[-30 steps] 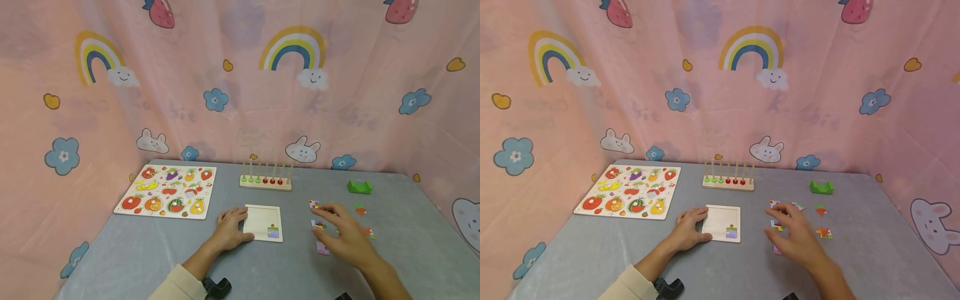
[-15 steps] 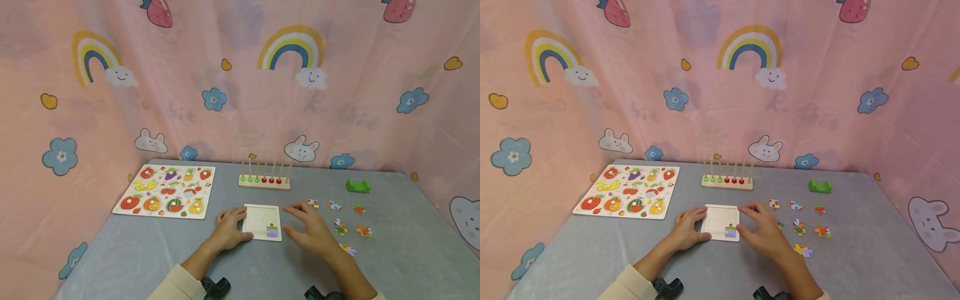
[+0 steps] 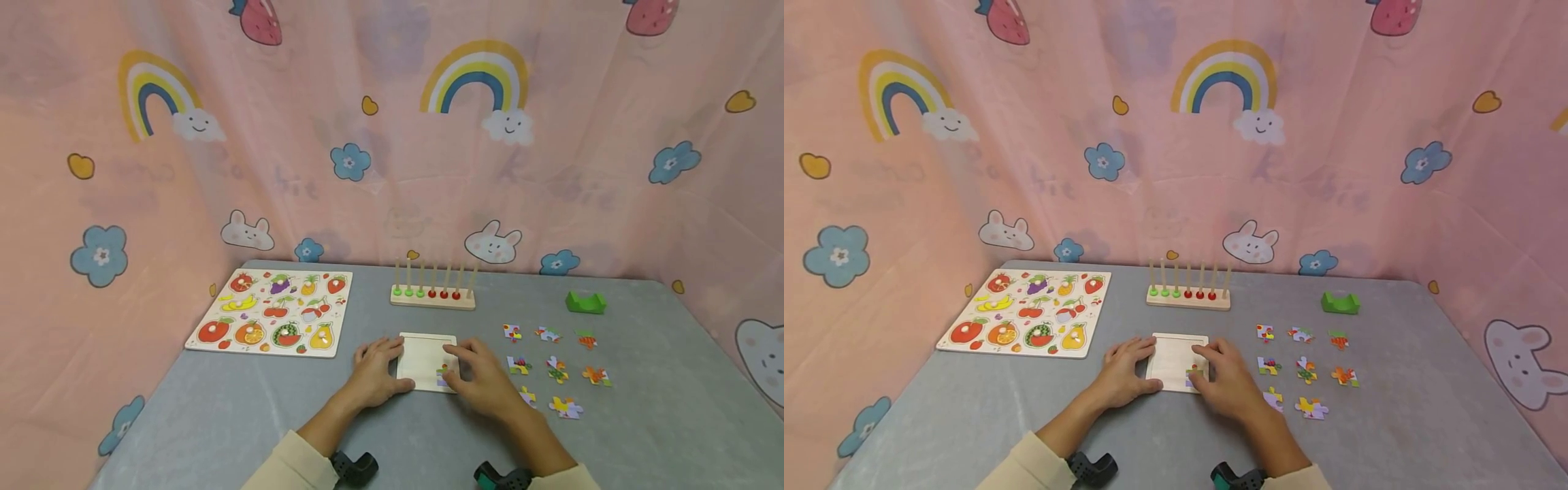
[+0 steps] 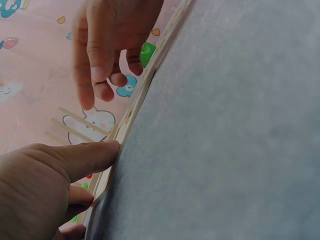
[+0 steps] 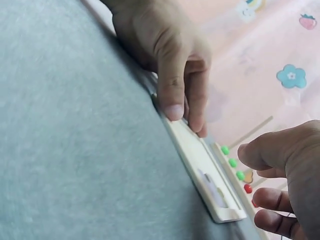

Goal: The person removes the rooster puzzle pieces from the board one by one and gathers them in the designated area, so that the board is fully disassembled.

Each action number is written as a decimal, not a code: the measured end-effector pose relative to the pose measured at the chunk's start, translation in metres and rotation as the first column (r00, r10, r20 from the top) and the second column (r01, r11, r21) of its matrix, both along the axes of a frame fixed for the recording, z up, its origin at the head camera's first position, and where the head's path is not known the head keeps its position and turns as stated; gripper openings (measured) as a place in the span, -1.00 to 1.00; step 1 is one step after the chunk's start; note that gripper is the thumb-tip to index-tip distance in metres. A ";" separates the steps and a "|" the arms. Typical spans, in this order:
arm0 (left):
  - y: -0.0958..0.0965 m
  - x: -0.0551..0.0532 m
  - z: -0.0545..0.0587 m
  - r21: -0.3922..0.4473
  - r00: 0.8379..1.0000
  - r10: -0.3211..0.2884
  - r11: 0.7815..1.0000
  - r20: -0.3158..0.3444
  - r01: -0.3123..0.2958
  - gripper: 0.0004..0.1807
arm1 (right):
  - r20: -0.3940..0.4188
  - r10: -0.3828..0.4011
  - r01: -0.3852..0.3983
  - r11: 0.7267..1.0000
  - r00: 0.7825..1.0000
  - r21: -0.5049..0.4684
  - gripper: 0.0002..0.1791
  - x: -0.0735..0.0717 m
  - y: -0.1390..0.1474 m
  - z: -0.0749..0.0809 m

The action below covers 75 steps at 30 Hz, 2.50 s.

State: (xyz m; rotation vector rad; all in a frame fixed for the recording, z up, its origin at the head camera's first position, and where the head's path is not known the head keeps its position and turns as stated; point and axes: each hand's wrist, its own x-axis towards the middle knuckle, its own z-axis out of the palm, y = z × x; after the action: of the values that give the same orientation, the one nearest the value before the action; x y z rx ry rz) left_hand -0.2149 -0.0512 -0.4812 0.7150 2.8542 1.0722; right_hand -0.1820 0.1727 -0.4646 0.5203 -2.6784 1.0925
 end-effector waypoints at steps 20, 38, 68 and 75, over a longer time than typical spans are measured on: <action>0.000 0.000 -0.002 0.007 1.000 -0.005 1.000 -0.019 0.005 -0.28 | -0.008 -0.031 0.032 0.988 0.999 0.153 -0.71 -0.002 -0.005 -0.015; 0.000 0.000 -0.001 0.002 1.000 -0.003 1.000 -0.017 0.003 -0.29 | -0.051 0.045 -0.036 0.986 0.998 0.165 -0.60 0.001 0.000 -0.012; 0.000 0.001 -0.006 -0.005 1.000 0.011 1.000 0.004 -0.011 -0.27 | -0.349 0.077 -0.073 0.997 0.934 0.024 -0.47 0.032 0.056 0.028; 0.001 0.000 -0.005 -0.001 1.000 0.004 1.000 -0.005 -0.004 -0.27 | -0.369 0.031 -0.031 1.000 0.929 0.007 -0.39 0.044 0.077 0.040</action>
State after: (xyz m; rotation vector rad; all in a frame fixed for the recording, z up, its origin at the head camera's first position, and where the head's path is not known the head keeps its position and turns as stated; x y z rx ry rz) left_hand -0.2145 -0.0507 -0.4861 0.7126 2.8611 1.0717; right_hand -0.1375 0.2496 -0.4247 0.6943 -2.3493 0.8949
